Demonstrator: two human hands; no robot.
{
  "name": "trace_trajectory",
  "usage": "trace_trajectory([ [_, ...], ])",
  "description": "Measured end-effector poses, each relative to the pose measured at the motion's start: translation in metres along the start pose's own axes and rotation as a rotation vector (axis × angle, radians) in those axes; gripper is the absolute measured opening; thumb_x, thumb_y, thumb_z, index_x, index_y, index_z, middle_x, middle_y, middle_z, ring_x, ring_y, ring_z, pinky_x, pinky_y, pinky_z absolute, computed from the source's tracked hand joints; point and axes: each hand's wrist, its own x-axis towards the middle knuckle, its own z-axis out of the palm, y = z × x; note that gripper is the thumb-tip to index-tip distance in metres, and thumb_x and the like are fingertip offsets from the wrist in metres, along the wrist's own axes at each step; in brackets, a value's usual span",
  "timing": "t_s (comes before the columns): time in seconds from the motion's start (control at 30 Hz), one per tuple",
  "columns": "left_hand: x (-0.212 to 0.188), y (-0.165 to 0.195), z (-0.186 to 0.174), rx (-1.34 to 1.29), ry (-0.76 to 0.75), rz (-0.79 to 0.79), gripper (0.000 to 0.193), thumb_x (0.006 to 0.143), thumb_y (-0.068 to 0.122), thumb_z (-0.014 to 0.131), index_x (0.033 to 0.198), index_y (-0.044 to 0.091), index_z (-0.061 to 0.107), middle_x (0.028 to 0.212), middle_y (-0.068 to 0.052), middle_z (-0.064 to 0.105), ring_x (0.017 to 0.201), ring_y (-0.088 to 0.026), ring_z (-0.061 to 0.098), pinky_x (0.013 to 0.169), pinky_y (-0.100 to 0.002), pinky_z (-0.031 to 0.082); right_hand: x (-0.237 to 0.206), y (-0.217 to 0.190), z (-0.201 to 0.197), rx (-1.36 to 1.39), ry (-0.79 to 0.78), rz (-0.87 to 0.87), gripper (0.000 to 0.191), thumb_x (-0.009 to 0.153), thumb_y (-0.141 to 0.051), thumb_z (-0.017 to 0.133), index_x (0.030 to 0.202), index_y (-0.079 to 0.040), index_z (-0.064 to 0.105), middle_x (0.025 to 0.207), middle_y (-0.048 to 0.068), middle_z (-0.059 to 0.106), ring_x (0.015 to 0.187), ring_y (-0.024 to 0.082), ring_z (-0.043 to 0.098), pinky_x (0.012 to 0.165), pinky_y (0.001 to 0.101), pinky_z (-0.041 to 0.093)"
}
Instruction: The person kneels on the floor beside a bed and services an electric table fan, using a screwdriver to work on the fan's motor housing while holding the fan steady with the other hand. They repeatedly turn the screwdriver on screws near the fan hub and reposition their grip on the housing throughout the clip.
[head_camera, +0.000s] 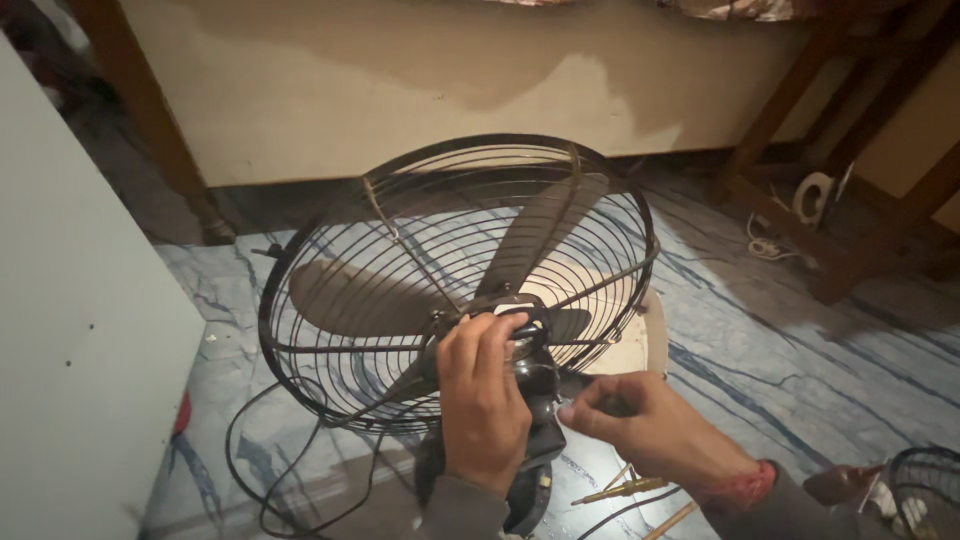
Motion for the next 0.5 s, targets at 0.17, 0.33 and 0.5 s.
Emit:
trace_trajectory([
  [0.17,0.001,-0.002,-0.004,-0.013,-0.003,0.002,0.031,0.096,0.001,0.058,0.125,0.008,0.065,0.123,-0.01,0.061,0.119,-0.035,0.057,0.106,-0.046,0.046,-0.005,-0.017,0.009,-0.08,-0.004,0.146,0.038,0.086,-0.04,0.08,0.095,-0.003,0.078,0.058,0.001,0.051,0.049,0.011,0.044,0.046,0.0291,0.034],
  [0.33,0.001,-0.004,-0.008,0.001,0.005,0.014,0.032,0.096,0.0,0.058,0.126,0.008,0.064,0.125,-0.011,0.061,0.119,-0.036,0.057,0.105,-0.046,0.047,-0.006,-0.034,0.011,-0.153,0.062,0.187,0.036,0.084,-0.034,0.083,0.107,-0.008,0.076,0.065,0.002,0.059,0.054,0.012,0.05,0.05,0.0297,0.039],
  [0.5,0.001,-0.006,-0.013,-0.04,0.005,0.01,0.034,0.095,-0.002,0.058,0.127,0.007,0.064,0.125,-0.011,0.061,0.119,-0.036,0.057,0.108,-0.046,0.047,-0.011,-0.049,0.012,-0.27,-0.011,0.053,0.026,0.079,-0.025,0.078,0.094,-0.005,0.083,0.063,0.001,0.064,0.05,0.011,0.049,0.045,0.0288,0.038],
])
